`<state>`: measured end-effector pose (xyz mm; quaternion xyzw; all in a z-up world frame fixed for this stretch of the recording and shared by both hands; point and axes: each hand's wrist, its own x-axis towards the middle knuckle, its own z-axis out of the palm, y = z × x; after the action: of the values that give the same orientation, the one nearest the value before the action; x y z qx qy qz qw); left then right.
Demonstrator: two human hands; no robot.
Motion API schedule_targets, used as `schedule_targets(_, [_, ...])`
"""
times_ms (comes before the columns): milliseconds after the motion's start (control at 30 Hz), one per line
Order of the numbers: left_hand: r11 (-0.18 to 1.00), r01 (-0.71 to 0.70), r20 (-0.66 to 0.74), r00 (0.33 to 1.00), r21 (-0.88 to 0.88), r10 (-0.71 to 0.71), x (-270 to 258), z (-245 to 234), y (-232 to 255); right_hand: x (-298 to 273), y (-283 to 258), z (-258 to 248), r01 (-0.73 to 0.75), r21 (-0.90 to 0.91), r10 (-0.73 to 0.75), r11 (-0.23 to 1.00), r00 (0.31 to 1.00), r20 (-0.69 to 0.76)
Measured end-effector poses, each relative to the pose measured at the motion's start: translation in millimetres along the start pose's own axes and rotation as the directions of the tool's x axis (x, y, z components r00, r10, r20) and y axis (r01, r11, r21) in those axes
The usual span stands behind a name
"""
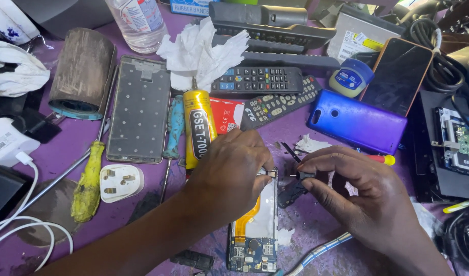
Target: The person handles a small electronic component, possibly a charging port, and applies adhesive from a yellow tube to it. They then attempt to attach the component to a larger circuit board on the workbench.
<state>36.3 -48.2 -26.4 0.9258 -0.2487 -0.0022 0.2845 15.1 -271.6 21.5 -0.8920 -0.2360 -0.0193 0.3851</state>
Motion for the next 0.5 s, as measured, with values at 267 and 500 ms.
schedule_targets(267, [0.997,-0.019,-0.005,1.0,-0.08,0.019,-3.9,-1.4,-3.2,4.6,6.4,4.2,0.204,-0.215,-0.199,0.955,0.979,0.047])
schedule_targets(500, [0.997,-0.036,-0.021,0.999,-0.067,0.035,-5.1,0.6,-5.9,5.5,13.6,10.7,0.214,-0.196,-0.2,0.957,0.976,0.091])
